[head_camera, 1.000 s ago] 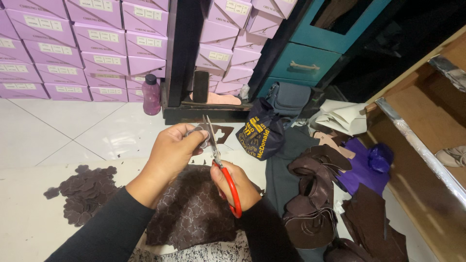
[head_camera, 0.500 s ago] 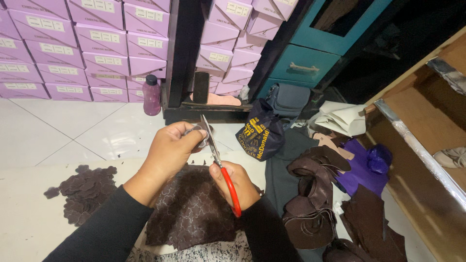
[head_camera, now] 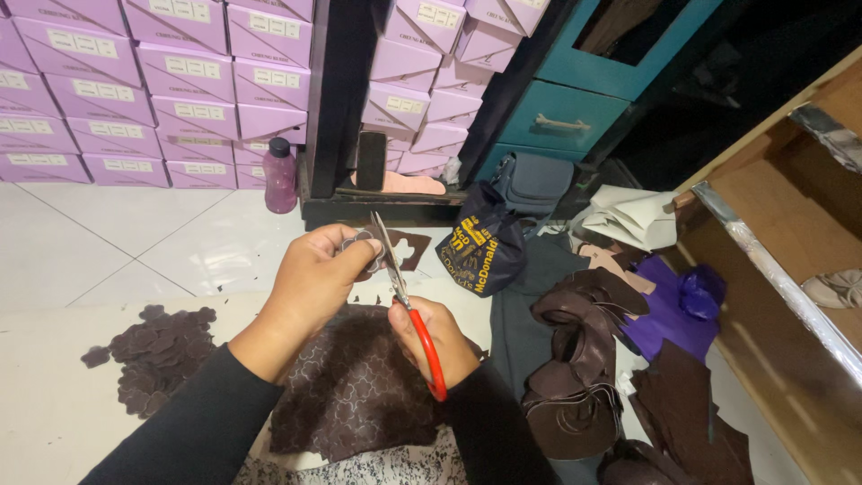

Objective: The person uses red-handled scissors to cut cloud-shaped pieces from a brown patterned sheet of material. They hold the material with the left hand and cut with the right, periodically rotating the sheet and placing finished pieces into a growing pile on the floor.

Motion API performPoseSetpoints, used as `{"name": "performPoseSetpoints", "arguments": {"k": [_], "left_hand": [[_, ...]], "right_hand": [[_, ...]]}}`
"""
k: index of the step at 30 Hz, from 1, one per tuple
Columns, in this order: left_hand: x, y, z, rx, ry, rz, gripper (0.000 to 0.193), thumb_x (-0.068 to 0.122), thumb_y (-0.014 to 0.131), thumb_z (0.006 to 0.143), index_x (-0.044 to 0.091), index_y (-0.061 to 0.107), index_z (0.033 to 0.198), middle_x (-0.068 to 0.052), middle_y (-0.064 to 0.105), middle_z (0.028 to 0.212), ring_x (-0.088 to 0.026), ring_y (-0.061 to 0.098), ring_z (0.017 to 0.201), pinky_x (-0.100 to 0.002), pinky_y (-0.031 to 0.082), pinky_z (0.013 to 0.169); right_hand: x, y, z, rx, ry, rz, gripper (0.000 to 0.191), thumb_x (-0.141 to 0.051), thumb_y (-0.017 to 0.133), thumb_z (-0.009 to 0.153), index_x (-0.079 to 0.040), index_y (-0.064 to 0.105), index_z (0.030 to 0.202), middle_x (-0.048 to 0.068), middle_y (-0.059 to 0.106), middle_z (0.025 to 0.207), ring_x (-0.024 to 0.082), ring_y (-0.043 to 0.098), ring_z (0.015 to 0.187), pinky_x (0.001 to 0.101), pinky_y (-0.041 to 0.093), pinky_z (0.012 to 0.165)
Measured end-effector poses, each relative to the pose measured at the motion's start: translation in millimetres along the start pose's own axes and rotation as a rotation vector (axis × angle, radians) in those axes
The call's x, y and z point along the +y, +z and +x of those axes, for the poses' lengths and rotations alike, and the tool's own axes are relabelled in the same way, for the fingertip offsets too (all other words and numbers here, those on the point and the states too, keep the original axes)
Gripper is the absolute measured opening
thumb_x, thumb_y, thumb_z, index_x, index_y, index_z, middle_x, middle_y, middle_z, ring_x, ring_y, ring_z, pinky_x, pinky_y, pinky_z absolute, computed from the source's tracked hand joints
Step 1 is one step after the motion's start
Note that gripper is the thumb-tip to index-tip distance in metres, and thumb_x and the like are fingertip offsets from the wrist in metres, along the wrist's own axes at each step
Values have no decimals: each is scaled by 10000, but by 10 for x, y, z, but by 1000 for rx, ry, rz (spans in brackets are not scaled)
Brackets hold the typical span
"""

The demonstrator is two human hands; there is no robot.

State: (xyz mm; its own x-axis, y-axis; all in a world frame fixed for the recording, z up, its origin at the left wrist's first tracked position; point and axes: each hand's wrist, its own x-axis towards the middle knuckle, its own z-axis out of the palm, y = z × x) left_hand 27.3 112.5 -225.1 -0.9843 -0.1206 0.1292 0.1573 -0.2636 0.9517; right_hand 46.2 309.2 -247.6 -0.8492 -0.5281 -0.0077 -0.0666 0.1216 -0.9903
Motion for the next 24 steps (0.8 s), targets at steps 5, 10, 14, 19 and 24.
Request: {"name": "performPoseSetpoints", "arguments": {"k": [5,10,14,19,24], "left_hand": [[-6,28,2,-9,31,-9,138,131,689,926,-6,712,920,-7,697,793,-49,580,682,-211,466,621],[0,28,-20,23,-3,-5,161,152,691,927,-6,720,928,-7,698,790,-57,585,682,-217,475,619],[22,40,-24,38,2,16,171,171,697,920,3,725,926,-5,691,782,-61,598,687,-215,497,629],[38,55,-33,46,12,45,178,178,698,925,3,729,917,-5,686,767,-63,585,677,-221,476,613],[102,-1,-3,-23,42,75,188,166,695,921,-19,718,897,-22,713,789,-51,594,680,-210,483,624]], "right_hand": [[-16,0,2,12,3,-14,430,-478,533,1030,-96,516,832,-50,437,615,55,401,507,242,321,461],[-57,-25,18,-93,-23,4,393,-461,503,1048,-105,528,884,-58,479,694,50,460,580,241,392,525],[-35,-10,2,-28,-2,-27,394,-480,523,1025,-111,538,886,-55,446,624,51,411,520,234,338,477],[22,17,6,36,10,24,459,-496,544,1037,-99,505,810,-62,409,604,52,364,489,232,281,443],[22,-50,4,1,-4,-28,430,-473,533,1037,-112,522,804,-63,444,613,47,409,508,238,326,461]]}}
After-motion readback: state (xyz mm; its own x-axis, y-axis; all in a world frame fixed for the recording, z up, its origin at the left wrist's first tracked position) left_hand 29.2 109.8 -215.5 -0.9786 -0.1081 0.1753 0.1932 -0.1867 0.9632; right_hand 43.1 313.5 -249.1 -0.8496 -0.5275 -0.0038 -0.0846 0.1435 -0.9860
